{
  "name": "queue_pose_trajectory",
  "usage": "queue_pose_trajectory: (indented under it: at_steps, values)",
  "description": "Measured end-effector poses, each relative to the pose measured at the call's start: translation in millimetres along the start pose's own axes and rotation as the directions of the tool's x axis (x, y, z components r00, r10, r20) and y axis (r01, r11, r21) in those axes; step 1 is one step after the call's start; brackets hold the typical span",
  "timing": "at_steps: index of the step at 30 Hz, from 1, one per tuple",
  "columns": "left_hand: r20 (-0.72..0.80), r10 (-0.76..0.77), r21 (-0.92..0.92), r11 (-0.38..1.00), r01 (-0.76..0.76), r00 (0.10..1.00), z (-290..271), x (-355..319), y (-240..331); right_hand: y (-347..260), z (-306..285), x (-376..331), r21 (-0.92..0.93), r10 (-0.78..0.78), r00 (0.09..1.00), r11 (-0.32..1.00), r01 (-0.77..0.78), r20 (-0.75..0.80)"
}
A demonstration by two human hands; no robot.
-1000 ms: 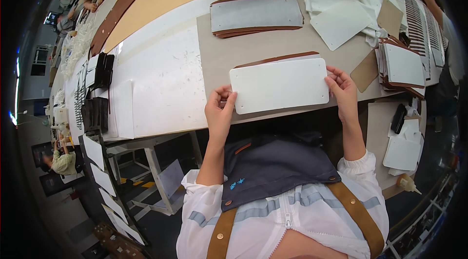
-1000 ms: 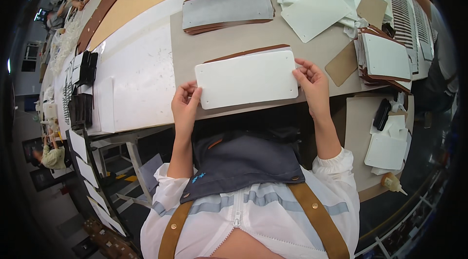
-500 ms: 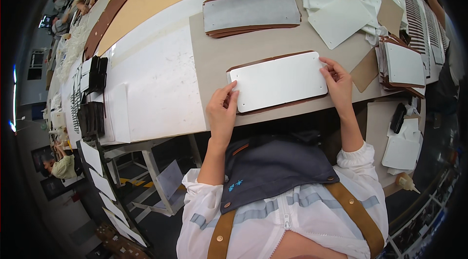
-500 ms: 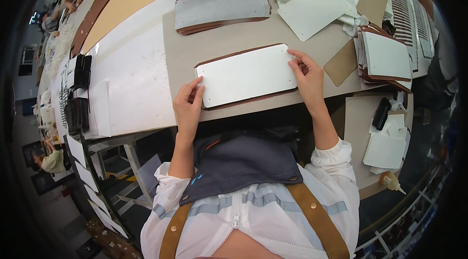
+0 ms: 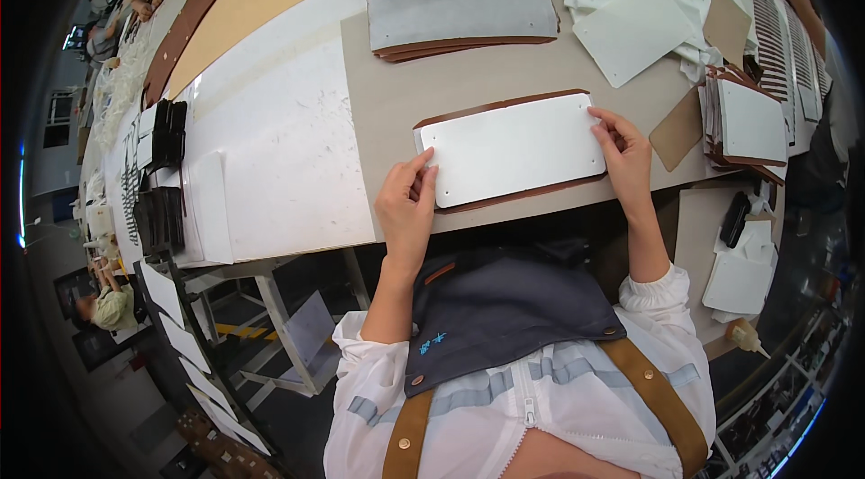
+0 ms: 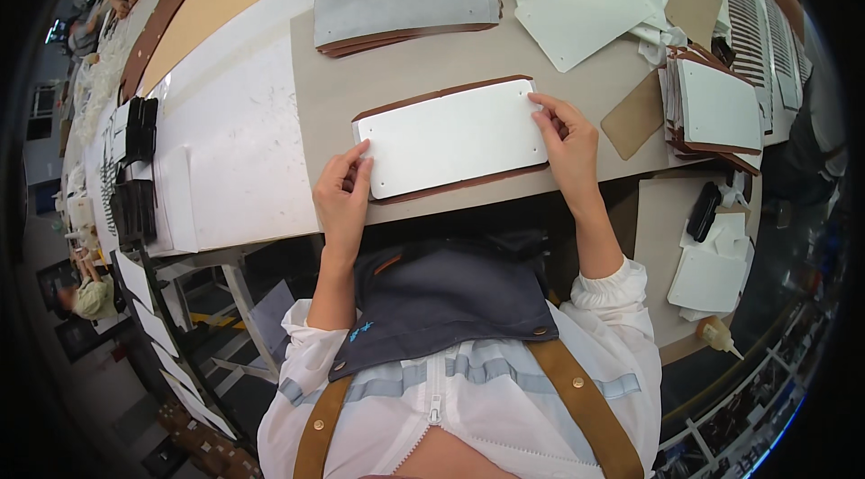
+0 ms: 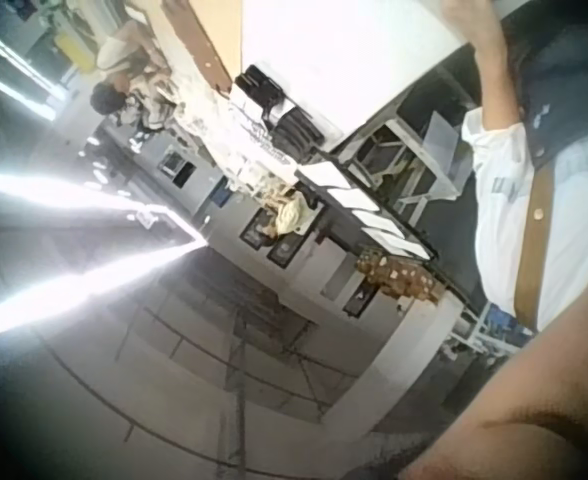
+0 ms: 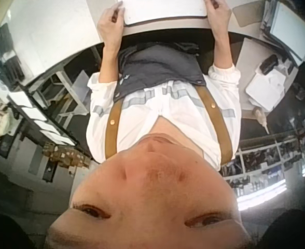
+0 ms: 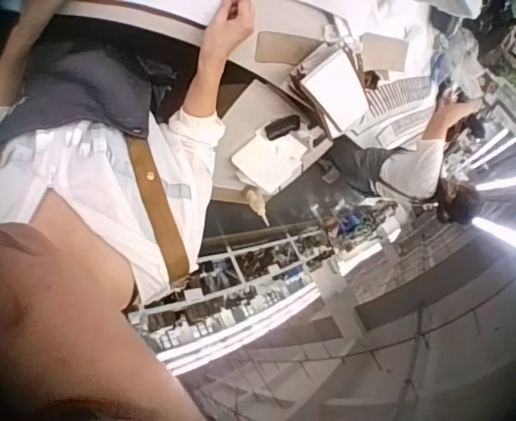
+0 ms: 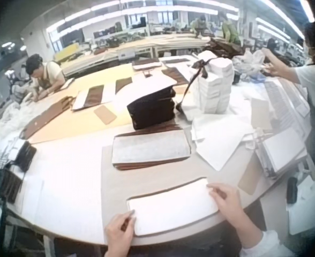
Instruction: The person repeatedly picks up white rectangular paper pieces and places them onto brown rectangular bases on a workbench. They smooth each piece with their hands and then move the assembled unit to a growing stack on the right side of the table. The process is repeated continuously throughout the clip.
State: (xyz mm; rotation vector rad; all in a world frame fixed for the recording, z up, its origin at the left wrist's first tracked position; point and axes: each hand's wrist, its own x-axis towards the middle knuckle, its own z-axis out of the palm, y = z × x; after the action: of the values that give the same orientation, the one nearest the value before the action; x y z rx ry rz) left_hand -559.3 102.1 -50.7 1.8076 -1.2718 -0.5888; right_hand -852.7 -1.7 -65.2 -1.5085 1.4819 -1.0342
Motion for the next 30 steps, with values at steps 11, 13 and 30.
queue_pose_trajectory:
  at_steps: [11, 13, 30]
  values:
    - [-0.021, 0.015, 0.018, 1.000, -0.015, 1.000, 0.5, 0.3, -0.4, 6.2, 0.4, 1.1, -0.001, -0.008, 1.000, 1.000, 0.008, 0.000]
    - [-0.024, 0.014, 0.017, 1.000, -0.014, 1.000, 1.5, 0.3, -0.7, 4.4, 0.4, 0.4, -0.001, -0.006, 1.000, 1.000, 0.006, -0.002]
    - [-0.013, 0.018, 0.063, 0.998, -0.017, 1.000, 0.2, 1.0, 1.3, 5.0, 0.9, -0.1, 0.007, -0.004, 1.000, 1.000, 0.004, -0.008]
